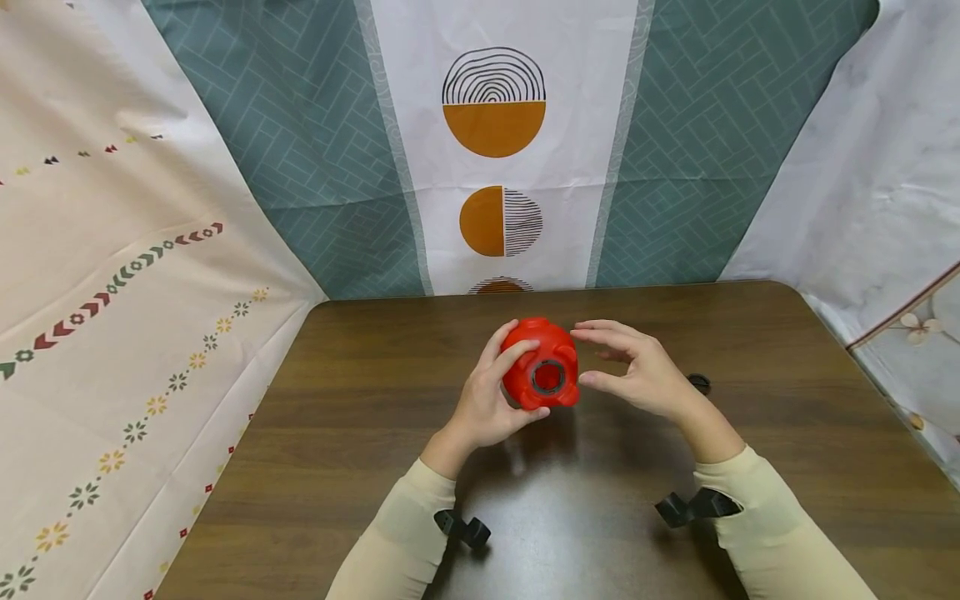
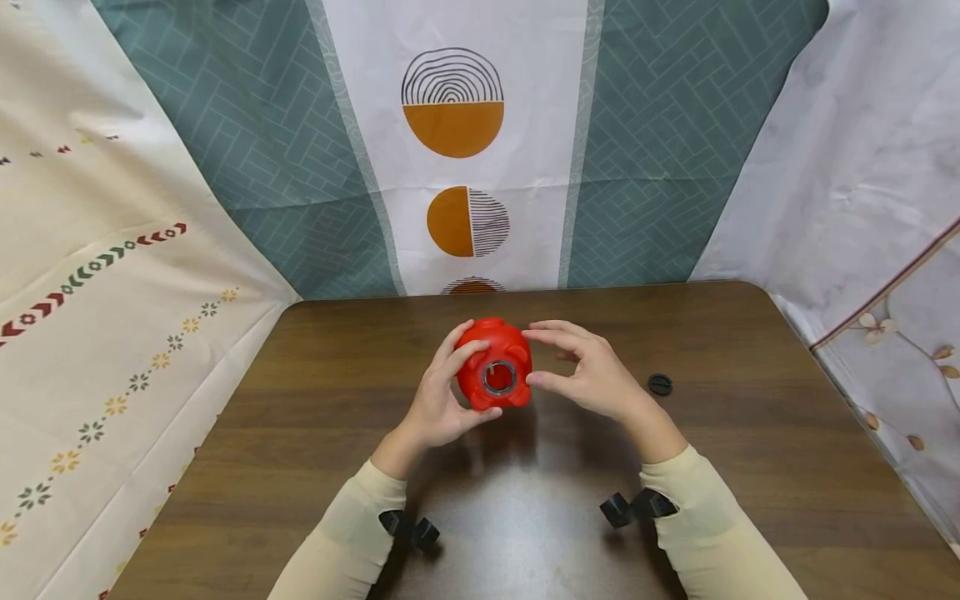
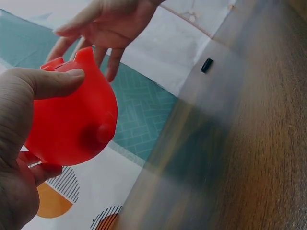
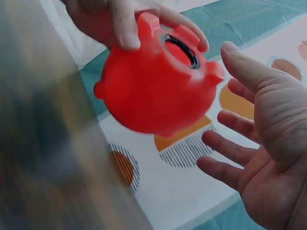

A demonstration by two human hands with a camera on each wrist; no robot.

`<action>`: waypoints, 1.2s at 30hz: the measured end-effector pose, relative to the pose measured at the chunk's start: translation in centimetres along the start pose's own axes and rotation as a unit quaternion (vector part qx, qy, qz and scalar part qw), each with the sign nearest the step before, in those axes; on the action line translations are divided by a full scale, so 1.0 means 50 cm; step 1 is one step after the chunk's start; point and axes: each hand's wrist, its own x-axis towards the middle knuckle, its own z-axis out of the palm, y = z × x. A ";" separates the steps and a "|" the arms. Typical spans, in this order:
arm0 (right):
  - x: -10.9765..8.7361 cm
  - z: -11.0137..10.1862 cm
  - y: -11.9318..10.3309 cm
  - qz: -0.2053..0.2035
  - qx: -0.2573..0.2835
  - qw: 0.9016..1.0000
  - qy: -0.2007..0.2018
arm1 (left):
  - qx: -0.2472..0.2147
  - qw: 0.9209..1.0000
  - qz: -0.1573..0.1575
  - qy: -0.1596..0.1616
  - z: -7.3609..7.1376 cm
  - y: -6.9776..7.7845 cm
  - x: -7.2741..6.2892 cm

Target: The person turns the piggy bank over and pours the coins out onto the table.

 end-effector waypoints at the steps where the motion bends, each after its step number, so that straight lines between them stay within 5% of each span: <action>1: 0.002 0.004 0.004 0.000 0.001 1.000 0.000 | -0.002 1.000 0.000 -0.001 0.000 0.000 0.000; 9: 0.007 0.030 0.046 -0.014 0.017 0.999 -0.049 | -0.031 1.000 0.003 -0.005 -0.001 0.002 0.005; 16: 0.014 0.033 -0.026 -0.007 0.029 0.998 -0.046 | -0.038 0.999 0.012 -0.007 -0.001 0.005 0.008; 36: 0.003 0.050 -0.012 -0.007 0.066 0.993 -0.093 | -0.067 0.998 0.007 -0.014 -0.001 0.004 0.002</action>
